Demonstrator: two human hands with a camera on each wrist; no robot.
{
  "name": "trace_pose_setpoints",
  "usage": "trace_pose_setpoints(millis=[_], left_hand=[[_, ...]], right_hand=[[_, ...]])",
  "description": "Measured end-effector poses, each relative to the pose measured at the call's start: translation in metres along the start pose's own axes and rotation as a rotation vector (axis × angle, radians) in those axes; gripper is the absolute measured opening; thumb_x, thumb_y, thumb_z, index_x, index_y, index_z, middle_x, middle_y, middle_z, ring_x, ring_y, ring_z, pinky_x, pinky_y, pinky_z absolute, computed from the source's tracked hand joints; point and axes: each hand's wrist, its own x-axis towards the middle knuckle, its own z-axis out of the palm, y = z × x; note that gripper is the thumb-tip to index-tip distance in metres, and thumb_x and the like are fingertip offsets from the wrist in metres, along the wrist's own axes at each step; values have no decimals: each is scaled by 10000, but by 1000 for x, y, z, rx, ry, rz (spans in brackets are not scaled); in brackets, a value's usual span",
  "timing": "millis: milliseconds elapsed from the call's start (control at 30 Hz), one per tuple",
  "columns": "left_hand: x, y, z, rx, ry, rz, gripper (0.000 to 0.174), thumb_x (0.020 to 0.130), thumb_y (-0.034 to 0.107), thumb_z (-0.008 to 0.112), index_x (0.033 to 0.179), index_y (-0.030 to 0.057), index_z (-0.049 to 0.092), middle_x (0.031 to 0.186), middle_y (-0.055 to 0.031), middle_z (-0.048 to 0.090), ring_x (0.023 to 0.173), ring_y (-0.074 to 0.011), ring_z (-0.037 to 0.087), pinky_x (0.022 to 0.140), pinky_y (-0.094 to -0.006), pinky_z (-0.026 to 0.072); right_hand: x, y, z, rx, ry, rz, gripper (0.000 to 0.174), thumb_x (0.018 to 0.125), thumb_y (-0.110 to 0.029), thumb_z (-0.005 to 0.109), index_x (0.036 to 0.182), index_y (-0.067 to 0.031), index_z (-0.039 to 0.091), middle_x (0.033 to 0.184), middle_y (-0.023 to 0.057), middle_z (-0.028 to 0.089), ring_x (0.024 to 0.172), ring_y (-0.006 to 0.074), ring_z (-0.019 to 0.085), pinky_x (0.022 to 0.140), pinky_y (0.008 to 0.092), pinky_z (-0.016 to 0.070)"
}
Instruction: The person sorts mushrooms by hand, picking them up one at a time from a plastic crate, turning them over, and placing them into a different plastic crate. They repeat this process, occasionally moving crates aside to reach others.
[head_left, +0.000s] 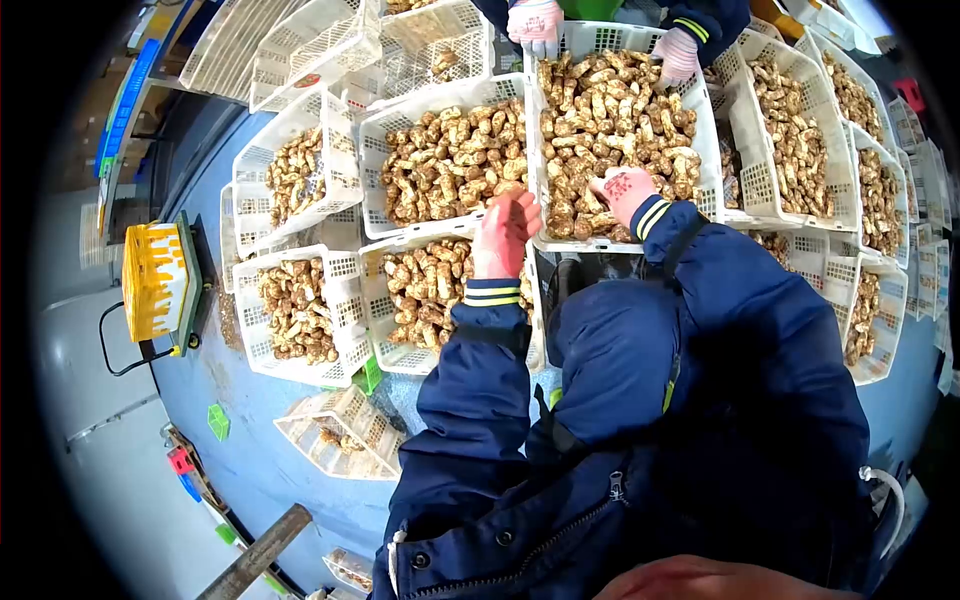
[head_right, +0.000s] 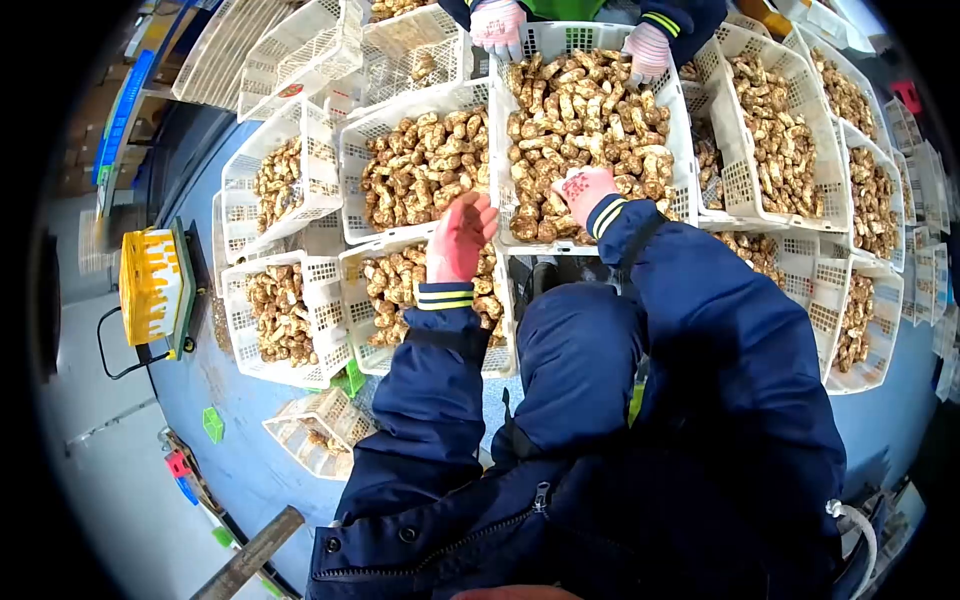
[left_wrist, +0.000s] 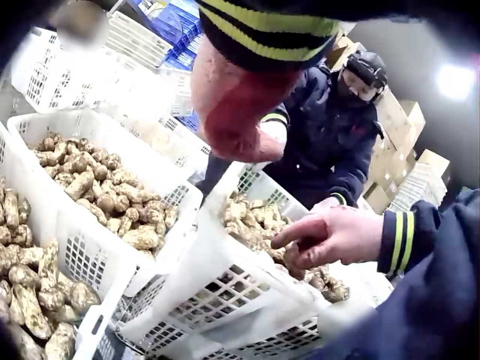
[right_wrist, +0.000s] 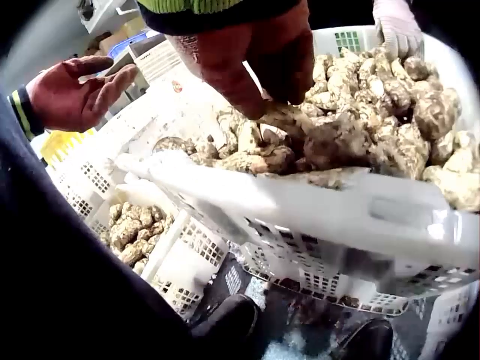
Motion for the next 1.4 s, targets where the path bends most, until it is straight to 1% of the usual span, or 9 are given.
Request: trace_pose_setpoints(millis=[167,267,400,533,733,867,1067,1367,1400], left_hand=[[-15,-11,10,-4,-58,-50,399,871,302,475,1138,7,446,1065,-124,529,936,-214,535,789,-327,443],[-20,-17,21,84,-81,-40,382,867,294,483,1103,-6,479,1013,-111,560,876,-189,560,751,-297,461],[-17,-24,39,197,-164,13,414,864,326,493,1101,-13,490,1025,-105,562,891,-180,563,770,-287,455],[-18,-21,58,211,-89,222,467,871,365,475,1152,-6,437,1099,-104,512,976,-175,521,829,-296,429],[-31,4,67,-146,-53,241,363,883,287,468,1113,7,458,1052,-113,545,911,-212,558,801,-363,467],[-36,10,54,-61,-38,247,361,893,296,446,1091,-4,474,998,-115,565,895,-215,566,803,-363,468],[-35,9,48,-44,-25,197,340,893,280,447,1075,-3,489,999,-87,551,844,-201,574,779,-348,472],[-18,8,2,-196,-119,-145,312,868,226,501,1120,44,486,1059,-99,527,901,-207,536,787,-312,454],[-13,15,-22,-5,-339,32,274,859,215,505,1075,47,507,1032,-106,539,921,-226,536,816,-328,452]], right_hand=[[15,35,-4,226,-111,264,212,804,-160,482,1001,-114,548,950,71,611,839,217,594,697,329,477],[-6,45,-47,548,126,398,341,769,-252,569,1082,-121,538,891,88,628,789,208,604,745,307,461],[-15,41,-58,1803,254,226,307,787,-129,577,1065,-6,538,802,69,611,698,132,570,611,243,449],[-29,9,-68,2255,68,238,334,808,-74,559,1117,21,474,907,72,576,738,142,580,635,221,476],[-41,-16,-84,1988,-113,74,291,815,-102,547,1067,36,499,880,58,569,725,107,558,612,208,454],[-37,-12,-79,1928,8,128,282,825,-125,508,1071,12,520,853,67,599,673,84,514,607,201,433],[-36,-24,-70,1373,242,-188,362,778,-183,573,1096,-19,516,874,107,591,809,160,559,731,260,438],[-15,29,-39,993,140,87,397,763,-332,565,1076,-89,554,947,137,606,866,250,584,770,307,444],[-9,44,-24,930,113,161,386,767,-324,559,1073,-90,558,950,136,607,869,246,584,775,307,442]])
